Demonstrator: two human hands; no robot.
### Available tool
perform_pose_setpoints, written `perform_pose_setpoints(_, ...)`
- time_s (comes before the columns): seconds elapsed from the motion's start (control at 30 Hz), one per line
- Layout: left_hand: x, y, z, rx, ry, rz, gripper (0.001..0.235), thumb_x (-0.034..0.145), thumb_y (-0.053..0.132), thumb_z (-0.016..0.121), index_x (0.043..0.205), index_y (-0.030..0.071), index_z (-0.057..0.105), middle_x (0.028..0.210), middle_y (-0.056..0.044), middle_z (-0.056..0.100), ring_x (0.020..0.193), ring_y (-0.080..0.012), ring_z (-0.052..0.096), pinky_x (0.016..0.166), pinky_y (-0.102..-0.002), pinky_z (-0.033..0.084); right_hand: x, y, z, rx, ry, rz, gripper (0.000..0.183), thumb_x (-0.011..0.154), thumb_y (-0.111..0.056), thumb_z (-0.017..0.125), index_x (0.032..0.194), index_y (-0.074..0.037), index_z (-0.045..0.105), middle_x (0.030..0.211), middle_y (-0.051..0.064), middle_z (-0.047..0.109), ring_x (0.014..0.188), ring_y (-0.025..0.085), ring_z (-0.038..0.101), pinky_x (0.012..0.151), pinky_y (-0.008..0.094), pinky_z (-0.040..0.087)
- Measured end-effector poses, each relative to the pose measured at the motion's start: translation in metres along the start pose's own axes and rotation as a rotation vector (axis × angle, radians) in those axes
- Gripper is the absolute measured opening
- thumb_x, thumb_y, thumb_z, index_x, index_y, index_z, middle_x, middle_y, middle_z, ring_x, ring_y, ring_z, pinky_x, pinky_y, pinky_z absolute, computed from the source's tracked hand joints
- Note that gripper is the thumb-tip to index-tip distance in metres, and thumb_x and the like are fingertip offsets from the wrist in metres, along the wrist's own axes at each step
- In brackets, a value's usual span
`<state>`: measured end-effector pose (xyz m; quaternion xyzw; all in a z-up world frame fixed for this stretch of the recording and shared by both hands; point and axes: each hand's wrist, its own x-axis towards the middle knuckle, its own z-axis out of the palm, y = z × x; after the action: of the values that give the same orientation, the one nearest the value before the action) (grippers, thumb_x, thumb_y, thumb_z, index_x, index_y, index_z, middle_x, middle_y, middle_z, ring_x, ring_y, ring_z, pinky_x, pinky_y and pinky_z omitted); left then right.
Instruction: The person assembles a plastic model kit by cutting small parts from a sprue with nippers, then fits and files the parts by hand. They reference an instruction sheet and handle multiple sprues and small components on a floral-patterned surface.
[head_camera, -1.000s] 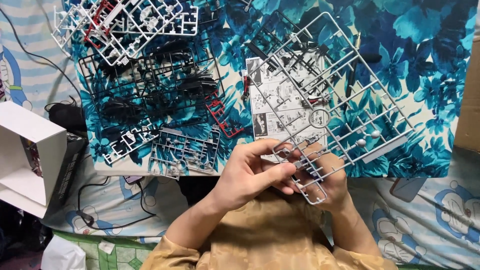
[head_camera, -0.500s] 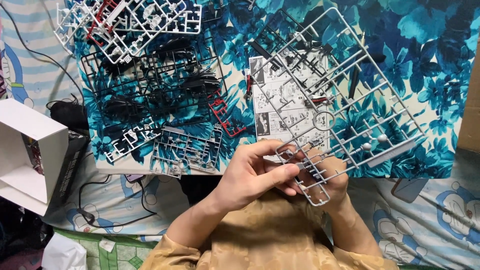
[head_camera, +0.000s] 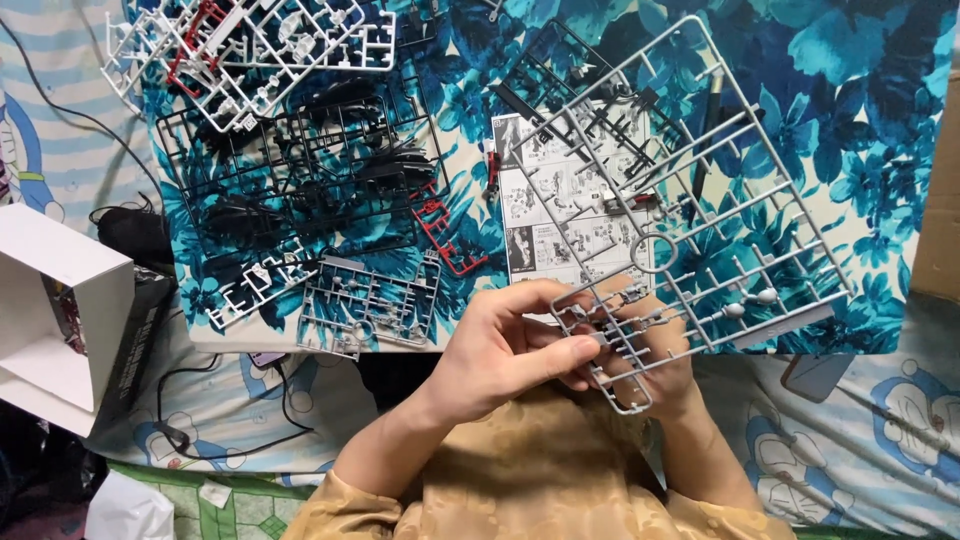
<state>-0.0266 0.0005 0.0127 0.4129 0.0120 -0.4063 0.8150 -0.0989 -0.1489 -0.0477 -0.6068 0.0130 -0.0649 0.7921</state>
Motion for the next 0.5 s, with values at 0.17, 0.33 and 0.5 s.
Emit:
perform_pose_setpoints(0.17,0.001,0.002,0.000,0.015,-0.012,0.009,0.030,0.085,-0.004,0.066,0.112,-0.013,0.059,0.086,-0.017,0.060,0.071,-0.0278,0.070,0.062,-0.039,0.063,0.003,0.003,-0.012,-0.415,0.012,-0.183,0.023,0.079,-0.012,0.068,0.095,0.005,0.068,0.074,0.016,0.066,0.054,0.022,0.061,0.055,0.032,0.054)
perform_pose_setpoints(0.33,0.001,0.001,0.000,0.020,-0.015,0.023,0.029,0.085,-0.003,0.066,0.112,-0.013,0.059,0.086,-0.017,0.060,0.071,-0.0277,0.070,0.062,-0.039,0.063,0.017,-0.018,-0.006,-0.450,-0.016,-0.209,0.021,0.077,-0.009,0.066,0.093,0.004,0.068,0.071,0.014,0.064,0.055,0.023,0.062,0.059,0.034,0.055)
perform_pose_setpoints(0.5,0.002,0.004,0.002,0.019,-0.014,0.021,0.029,0.086,-0.003,0.066,0.112,-0.012,0.059,0.087,-0.016,0.060,0.071,-0.0269,0.070,0.062,-0.038,0.063,0.014,-0.015,-0.008,-0.505,-0.030,-0.201,0.020,0.076,-0.008,0.064,0.093,0.003,0.068,0.072,0.016,0.063,0.057,0.027,0.060,0.062,0.037,0.055)
